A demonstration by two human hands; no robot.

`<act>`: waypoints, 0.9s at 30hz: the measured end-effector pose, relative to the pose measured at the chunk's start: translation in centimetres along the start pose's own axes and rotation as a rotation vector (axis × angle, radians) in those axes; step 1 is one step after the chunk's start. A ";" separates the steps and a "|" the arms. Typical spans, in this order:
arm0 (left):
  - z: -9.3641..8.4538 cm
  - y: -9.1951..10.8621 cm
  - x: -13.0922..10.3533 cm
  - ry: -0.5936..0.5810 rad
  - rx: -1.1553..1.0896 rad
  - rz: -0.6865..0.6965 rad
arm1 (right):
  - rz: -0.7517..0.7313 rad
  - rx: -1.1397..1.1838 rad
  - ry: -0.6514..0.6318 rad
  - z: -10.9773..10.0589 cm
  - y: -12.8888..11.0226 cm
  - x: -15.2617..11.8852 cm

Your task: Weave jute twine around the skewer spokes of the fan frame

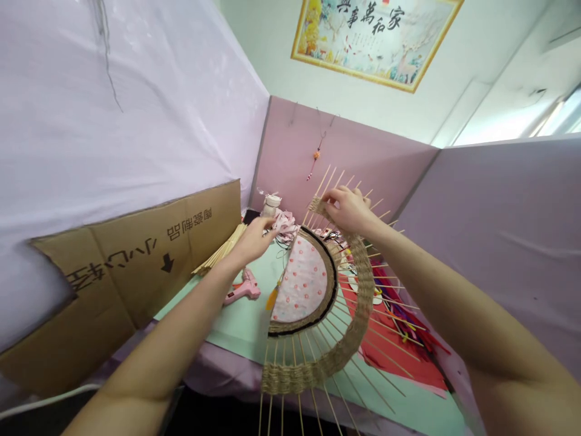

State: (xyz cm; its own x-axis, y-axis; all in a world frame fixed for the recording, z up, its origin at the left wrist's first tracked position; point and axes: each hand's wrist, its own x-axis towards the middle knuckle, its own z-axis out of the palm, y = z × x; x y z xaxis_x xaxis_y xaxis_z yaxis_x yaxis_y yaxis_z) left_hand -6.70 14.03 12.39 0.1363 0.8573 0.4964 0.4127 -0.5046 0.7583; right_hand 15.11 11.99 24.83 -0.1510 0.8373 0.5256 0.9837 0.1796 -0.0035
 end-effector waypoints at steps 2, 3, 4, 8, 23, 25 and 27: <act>0.8 2.5 4.4 -0.041 -0.316 -0.051 | -0.013 0.005 0.003 -0.2 -0.3 -0.1; 1.3 3.4 6.3 -0.080 -0.371 -0.057 | -0.017 0.008 0.006 -0.4 -0.4 -0.1; 1.7 4.1 7.9 -0.130 -0.404 -0.062 | -0.022 0.010 0.010 -0.5 -0.4 -0.1; 2.0 4.5 11.0 -0.370 -0.510 -0.120 | -0.030 0.022 0.036 -0.4 0.1 0.0; -2.2 7.8 12.4 -0.189 -0.209 -0.062 | -0.059 0.015 0.026 -0.2 -0.5 0.2; -2.4 8.2 12.1 -0.155 -0.166 -0.030 | -0.065 0.017 0.029 -0.1 -0.5 0.3; -2.4 8.8 11.9 -0.117 -0.116 -0.005 | -0.071 0.018 0.033 -0.1 -0.5 0.4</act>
State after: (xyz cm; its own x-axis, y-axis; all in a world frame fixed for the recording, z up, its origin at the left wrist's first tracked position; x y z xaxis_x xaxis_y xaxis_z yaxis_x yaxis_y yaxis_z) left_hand -3.65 19.55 25.98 0.2411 0.8623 0.4454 0.3074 -0.5031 0.8077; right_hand 14.62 12.17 25.07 -0.2167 0.8046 0.5528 0.9688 0.2472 0.0200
